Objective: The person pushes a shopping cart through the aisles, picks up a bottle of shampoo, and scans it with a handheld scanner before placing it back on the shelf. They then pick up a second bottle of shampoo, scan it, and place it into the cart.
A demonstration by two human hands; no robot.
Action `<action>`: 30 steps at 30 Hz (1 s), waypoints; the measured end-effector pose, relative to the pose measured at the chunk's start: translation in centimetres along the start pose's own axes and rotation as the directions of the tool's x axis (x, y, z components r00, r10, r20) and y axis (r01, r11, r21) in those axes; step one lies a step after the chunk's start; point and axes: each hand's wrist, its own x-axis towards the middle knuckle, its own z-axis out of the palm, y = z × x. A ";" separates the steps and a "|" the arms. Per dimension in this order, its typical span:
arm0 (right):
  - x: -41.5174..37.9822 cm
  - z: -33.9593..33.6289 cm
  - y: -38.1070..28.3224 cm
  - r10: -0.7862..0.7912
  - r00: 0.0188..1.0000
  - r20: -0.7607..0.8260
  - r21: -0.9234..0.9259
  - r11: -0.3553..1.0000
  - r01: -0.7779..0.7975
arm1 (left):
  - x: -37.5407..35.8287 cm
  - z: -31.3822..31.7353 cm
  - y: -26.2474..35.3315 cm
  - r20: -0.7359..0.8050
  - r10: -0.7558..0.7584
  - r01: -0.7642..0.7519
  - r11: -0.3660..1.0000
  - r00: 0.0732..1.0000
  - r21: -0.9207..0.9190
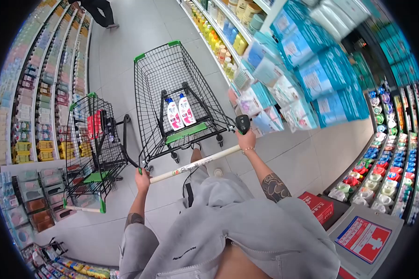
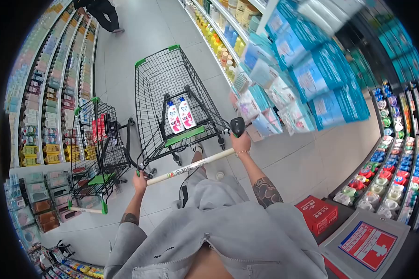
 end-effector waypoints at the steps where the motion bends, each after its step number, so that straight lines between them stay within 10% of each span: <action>1: 0.8 0.5 -0.8 0.009 1.000 -0.001 -0.027 1.000 -0.009 | 1.0 0.1 0.8 0.018 -0.015 0.015 1.000 1.000 -0.002; 30: 34.7 17.1 -24.7 -0.032 0.999 0.003 -0.144 0.989 0.032 | 37.2 7.1 25.4 0.026 -0.042 0.043 0.997 0.999 -0.058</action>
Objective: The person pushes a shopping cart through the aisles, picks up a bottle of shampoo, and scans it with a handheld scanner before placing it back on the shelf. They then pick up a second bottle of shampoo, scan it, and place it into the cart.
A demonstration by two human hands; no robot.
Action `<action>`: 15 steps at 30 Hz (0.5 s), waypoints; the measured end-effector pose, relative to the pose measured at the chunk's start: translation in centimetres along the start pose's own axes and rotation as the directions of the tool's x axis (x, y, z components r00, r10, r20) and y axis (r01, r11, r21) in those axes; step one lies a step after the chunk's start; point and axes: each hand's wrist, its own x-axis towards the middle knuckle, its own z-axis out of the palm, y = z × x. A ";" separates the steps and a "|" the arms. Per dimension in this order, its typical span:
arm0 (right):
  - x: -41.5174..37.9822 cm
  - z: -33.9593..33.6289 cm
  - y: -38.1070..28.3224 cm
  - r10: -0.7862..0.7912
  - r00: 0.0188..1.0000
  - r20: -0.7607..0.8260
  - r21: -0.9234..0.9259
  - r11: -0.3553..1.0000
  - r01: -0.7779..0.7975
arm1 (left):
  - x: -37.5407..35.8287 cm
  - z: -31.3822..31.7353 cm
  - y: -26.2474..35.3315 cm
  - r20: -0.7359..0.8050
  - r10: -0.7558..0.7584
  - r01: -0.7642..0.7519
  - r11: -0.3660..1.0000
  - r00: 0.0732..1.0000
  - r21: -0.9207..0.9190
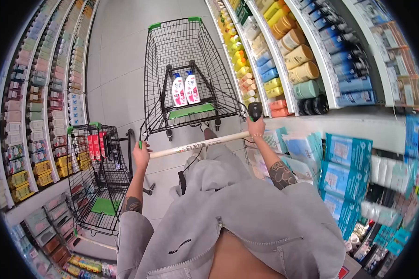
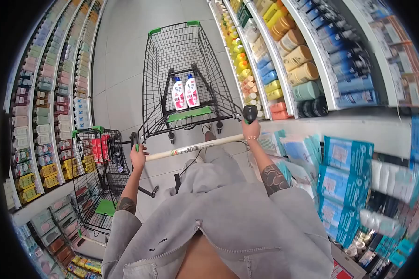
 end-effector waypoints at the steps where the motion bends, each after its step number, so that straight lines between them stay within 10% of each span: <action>1: 1.5 0.4 -0.6 -0.034 0.999 -0.028 0.012 0.999 0.034 | 1.0 0.5 0.5 -0.008 -0.002 0.003 1.000 1.000 0.010; 15: 20.3 4.0 -14.3 -0.042 0.996 0.083 0.052 0.998 0.038 | 15.7 6.5 11.1 -0.079 -0.080 0.076 0.996 0.994 -0.050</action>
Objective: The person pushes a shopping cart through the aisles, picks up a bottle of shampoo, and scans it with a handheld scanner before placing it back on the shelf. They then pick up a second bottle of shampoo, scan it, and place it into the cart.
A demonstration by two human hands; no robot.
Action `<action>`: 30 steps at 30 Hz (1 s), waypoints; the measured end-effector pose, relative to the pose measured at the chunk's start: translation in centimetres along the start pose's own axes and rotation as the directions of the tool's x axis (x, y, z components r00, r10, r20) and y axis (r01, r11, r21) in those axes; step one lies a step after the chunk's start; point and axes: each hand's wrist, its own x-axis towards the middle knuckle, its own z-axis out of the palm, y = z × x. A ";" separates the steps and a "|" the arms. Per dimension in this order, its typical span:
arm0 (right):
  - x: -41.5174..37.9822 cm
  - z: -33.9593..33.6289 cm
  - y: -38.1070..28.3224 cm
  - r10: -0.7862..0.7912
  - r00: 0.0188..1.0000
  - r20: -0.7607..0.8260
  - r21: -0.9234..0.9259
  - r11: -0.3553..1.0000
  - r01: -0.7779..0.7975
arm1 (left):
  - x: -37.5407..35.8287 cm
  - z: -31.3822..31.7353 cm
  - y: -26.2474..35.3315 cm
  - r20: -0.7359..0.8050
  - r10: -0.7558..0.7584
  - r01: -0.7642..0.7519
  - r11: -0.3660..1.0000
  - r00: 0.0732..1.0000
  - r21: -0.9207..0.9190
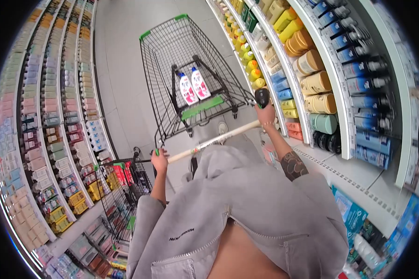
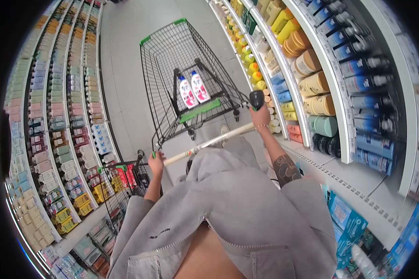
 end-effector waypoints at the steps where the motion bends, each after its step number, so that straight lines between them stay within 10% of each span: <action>1: 1.4 0.5 -1.1 0.017 1.000 -0.007 -0.030 0.999 -0.018 | 0.8 0.7 1.2 -0.018 0.040 -0.040 0.999 0.999 -0.018; 30: 37.4 15.4 -27.9 0.044 0.998 0.048 -0.100 0.994 -0.039 | 40.8 10.2 28.1 -0.082 0.063 -0.060 0.997 0.995 0.039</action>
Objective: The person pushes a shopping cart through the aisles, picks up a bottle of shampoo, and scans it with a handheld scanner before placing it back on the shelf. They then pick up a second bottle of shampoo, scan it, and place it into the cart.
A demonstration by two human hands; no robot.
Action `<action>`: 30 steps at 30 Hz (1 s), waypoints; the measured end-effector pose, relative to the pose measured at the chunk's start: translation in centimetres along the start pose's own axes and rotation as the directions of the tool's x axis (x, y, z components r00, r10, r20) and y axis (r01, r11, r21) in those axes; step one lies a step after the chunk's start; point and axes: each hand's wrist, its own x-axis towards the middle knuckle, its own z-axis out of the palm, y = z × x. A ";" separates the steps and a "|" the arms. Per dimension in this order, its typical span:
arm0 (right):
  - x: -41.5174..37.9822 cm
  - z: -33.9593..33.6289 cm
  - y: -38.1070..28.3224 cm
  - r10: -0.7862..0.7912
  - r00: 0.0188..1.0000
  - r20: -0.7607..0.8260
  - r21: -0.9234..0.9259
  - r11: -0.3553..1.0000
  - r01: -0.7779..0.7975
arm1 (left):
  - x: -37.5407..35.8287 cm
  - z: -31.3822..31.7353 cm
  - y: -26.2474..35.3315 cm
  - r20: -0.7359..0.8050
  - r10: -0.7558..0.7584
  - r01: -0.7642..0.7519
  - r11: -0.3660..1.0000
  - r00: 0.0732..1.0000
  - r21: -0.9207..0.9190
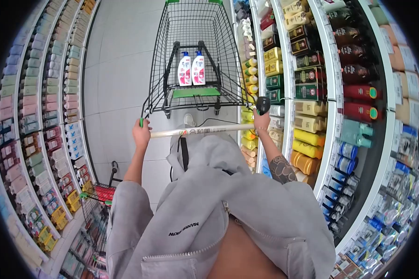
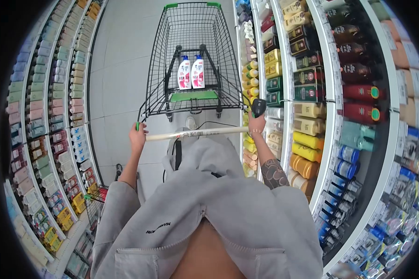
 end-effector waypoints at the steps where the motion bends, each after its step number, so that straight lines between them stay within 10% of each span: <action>1: 1.0 0.4 -1.0 -0.011 1.000 -0.019 -0.024 1.000 0.011 | 1.5 0.1 0.7 0.005 0.000 -0.001 1.000 1.000 0.006; 30: 39.3 8.5 -30.7 -0.027 0.997 -0.075 0.059 0.998 0.032 | 38.1 14.6 26.4 -0.021 -0.010 0.010 1.000 1.000 0.012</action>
